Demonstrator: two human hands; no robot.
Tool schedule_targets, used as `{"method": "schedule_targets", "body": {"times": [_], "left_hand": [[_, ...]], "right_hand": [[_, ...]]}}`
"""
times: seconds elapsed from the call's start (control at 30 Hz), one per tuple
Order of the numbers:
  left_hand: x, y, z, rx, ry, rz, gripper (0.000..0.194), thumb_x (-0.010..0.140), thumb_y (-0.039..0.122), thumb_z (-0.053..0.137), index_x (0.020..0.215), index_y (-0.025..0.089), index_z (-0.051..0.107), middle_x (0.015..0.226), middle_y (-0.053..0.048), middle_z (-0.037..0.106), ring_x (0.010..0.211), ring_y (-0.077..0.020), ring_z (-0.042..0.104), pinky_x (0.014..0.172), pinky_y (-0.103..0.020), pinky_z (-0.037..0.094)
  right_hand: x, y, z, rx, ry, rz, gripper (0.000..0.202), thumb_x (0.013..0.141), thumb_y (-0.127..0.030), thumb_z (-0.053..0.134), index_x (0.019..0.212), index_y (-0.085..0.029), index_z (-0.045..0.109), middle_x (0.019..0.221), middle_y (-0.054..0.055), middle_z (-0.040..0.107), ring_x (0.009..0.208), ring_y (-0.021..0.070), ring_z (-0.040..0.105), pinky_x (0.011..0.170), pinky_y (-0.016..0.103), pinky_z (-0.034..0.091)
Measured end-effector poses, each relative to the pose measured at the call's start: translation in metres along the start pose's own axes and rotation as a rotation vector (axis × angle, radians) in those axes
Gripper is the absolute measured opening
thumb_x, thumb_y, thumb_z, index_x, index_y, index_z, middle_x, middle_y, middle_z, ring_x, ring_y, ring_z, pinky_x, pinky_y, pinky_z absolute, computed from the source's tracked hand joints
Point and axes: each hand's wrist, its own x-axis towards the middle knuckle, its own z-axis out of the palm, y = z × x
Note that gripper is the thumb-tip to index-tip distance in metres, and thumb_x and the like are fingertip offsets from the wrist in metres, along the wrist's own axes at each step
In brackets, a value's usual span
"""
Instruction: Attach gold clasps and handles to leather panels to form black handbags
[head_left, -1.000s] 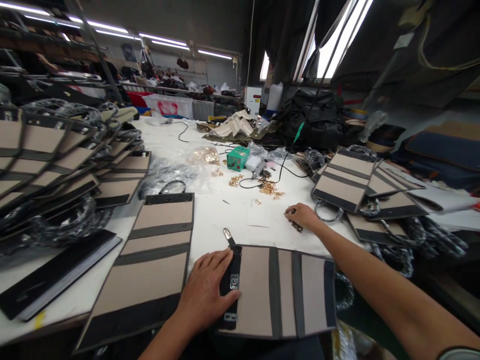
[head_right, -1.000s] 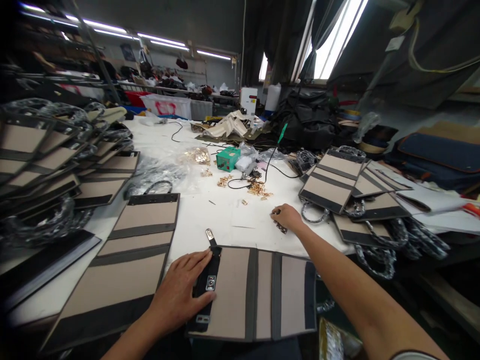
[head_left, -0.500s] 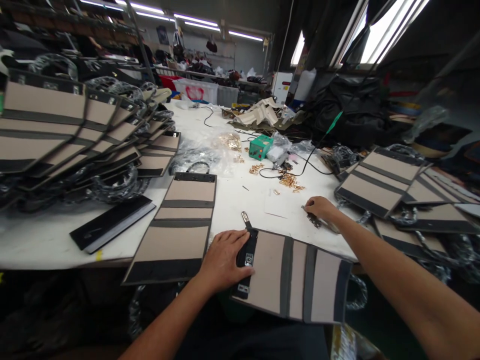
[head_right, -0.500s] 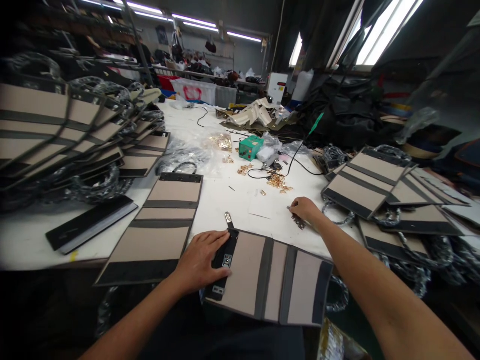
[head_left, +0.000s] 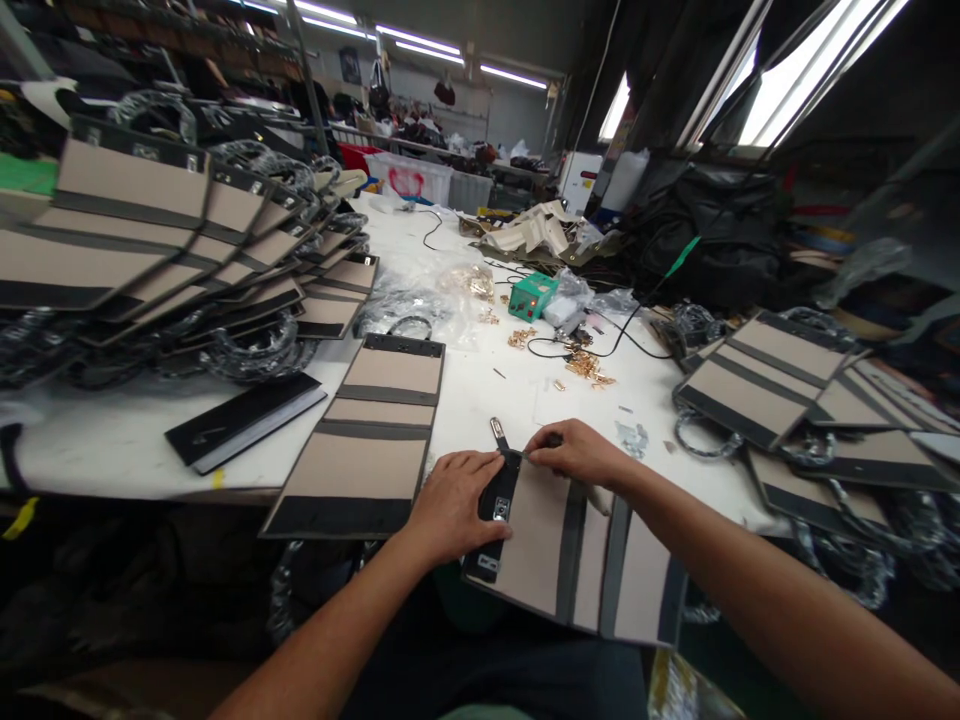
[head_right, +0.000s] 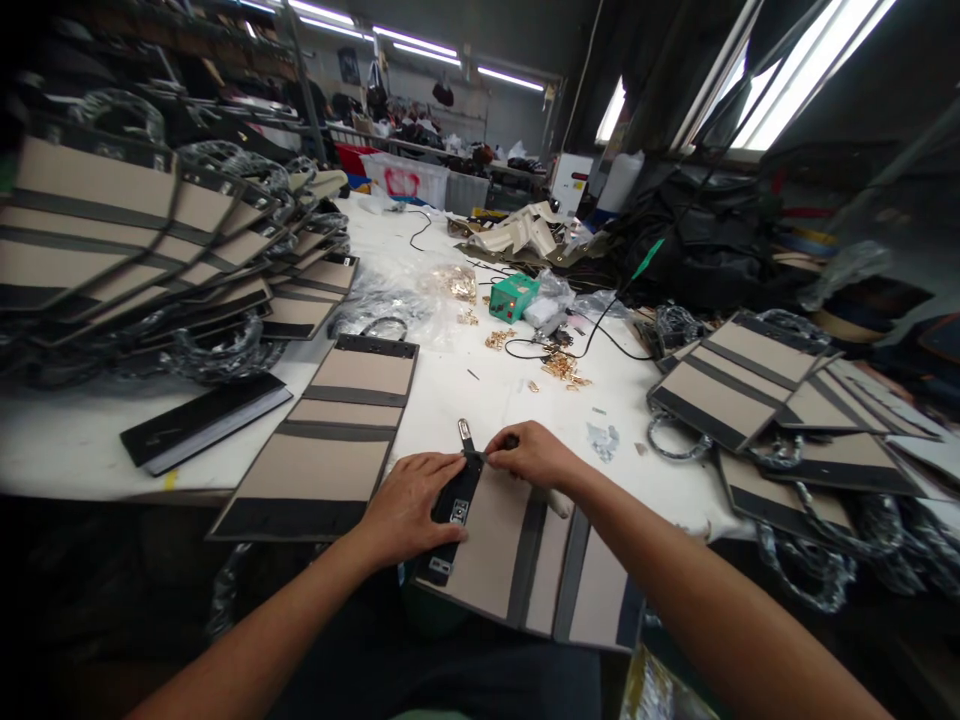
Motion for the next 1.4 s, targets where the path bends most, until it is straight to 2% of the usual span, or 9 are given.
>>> {"method": "schedule_targets", "body": {"times": [0.13, 0.4, 0.67, 0.73, 0.83, 0.93, 1.03, 1.23, 1.4], "left_hand": [[-0.001, 0.000, 0.001, -0.013, 0.013, -0.001, 0.091, 0.065, 0.054, 0.083, 0.144, 0.027, 0.049, 0.146, -0.004, 0.057, 0.134, -0.0291, 0.049, 0.116, -0.045, 0.032], [-0.002, 0.001, 0.001, -0.027, 0.028, 0.003, 0.089, 0.065, 0.052, 0.083, 0.143, 0.025, 0.050, 0.146, -0.005, 0.057, 0.133, -0.0294, 0.049, 0.115, -0.045, 0.032], [-0.002, 0.000, 0.000, -0.039, 0.024, 0.009, 0.086, 0.063, 0.052, 0.086, 0.140, 0.027, 0.055, 0.146, -0.004, 0.058, 0.132, -0.0294, 0.050, 0.114, -0.045, 0.032], [0.000, 0.001, 0.001, -0.049, 0.044, 0.001, 0.081, 0.067, 0.049, 0.084, 0.139, 0.027, 0.056, 0.144, -0.003, 0.059, 0.131, -0.0289, 0.051, 0.112, -0.045, 0.033], [0.007, 0.004, 0.002, -0.067, 0.091, -0.033, 0.057, 0.080, 0.042, 0.076, 0.134, 0.032, 0.060, 0.134, 0.000, 0.065, 0.124, -0.0261, 0.055, 0.104, -0.044, 0.038], [0.017, 0.007, 0.005, -0.051, 0.143, -0.085, 0.032, 0.089, 0.034, 0.069, 0.121, 0.034, 0.069, 0.119, 0.002, 0.072, 0.112, -0.0240, 0.059, 0.091, -0.042, 0.041], [0.025, 0.009, 0.009, -0.007, 0.184, -0.114, 0.016, 0.093, 0.032, 0.065, 0.106, 0.032, 0.075, 0.106, 0.001, 0.075, 0.104, -0.0232, 0.061, 0.083, -0.041, 0.040], [0.029, 0.007, 0.014, -0.009, 0.228, -0.114, 0.013, 0.093, 0.031, 0.067, 0.101, 0.031, 0.078, 0.103, 0.000, 0.075, 0.101, -0.0223, 0.061, 0.082, -0.040, 0.039], [0.030, 0.003, 0.017, -0.038, 0.257, -0.114, 0.011, 0.090, 0.032, 0.071, 0.098, 0.032, 0.079, 0.103, 0.001, 0.075, 0.100, -0.0225, 0.061, 0.082, -0.039, 0.039]], "right_hand": [[0.013, -0.003, 0.028, -0.091, -0.010, -0.053, 0.019, 0.076, -0.025, 0.066, 0.090, -0.018, 0.077, 0.070, -0.001, 0.069, 0.060, 0.0121, 0.057, 0.057, 0.023, 0.043], [0.015, -0.006, 0.033, -0.288, 0.045, -0.071, 0.016, 0.077, -0.021, 0.064, 0.085, -0.020, 0.078, 0.080, 0.001, 0.075, 0.077, 0.0169, 0.067, 0.069, 0.025, 0.047], [0.017, -0.003, 0.040, -0.406, 0.139, -0.047, 0.015, 0.077, -0.026, 0.066, 0.087, -0.023, 0.077, 0.087, 0.003, 0.076, 0.084, 0.0197, 0.067, 0.074, 0.028, 0.044], [0.019, -0.001, 0.040, -0.417, 0.140, -0.042, 0.015, 0.077, -0.027, 0.067, 0.087, -0.024, 0.078, 0.087, 0.003, 0.076, 0.084, 0.0198, 0.067, 0.074, 0.028, 0.044], [0.022, 0.000, 0.040, -0.420, 0.140, -0.039, 0.014, 0.076, -0.027, 0.068, 0.086, -0.025, 0.078, 0.085, 0.002, 0.076, 0.082, 0.0196, 0.067, 0.072, 0.028, 0.043], [0.022, 0.000, 0.040, -0.419, 0.156, -0.040, 0.012, 0.075, -0.026, 0.069, 0.083, -0.024, 0.077, 0.083, 0.002, 0.075, 0.081, 0.0199, 0.066, 0.070, 0.028, 0.042], [0.016, 0.002, 0.041, -0.398, 0.182, -0.053, 0.012, 0.078, -0.027, 0.067, 0.084, -0.024, 0.076, 0.082, 0.002, 0.075, 0.080, 0.0189, 0.066, 0.070, 0.028, 0.043], [-0.004, 0.015, 0.042, -0.259, 0.221, -0.137, 0.014, 0.081, -0.027, 0.066, 0.091, -0.023, 0.076, 0.084, 0.000, 0.076, 0.079, 0.0172, 0.068, 0.073, 0.027, 0.047], [-0.005, 0.028, 0.050, -0.302, 0.318, -0.189, 0.011, 0.084, -0.029, 0.068, 0.088, -0.025, 0.076, 0.086, 0.001, 0.076, 0.081, 0.0190, 0.069, 0.074, 0.028, 0.047]]}}
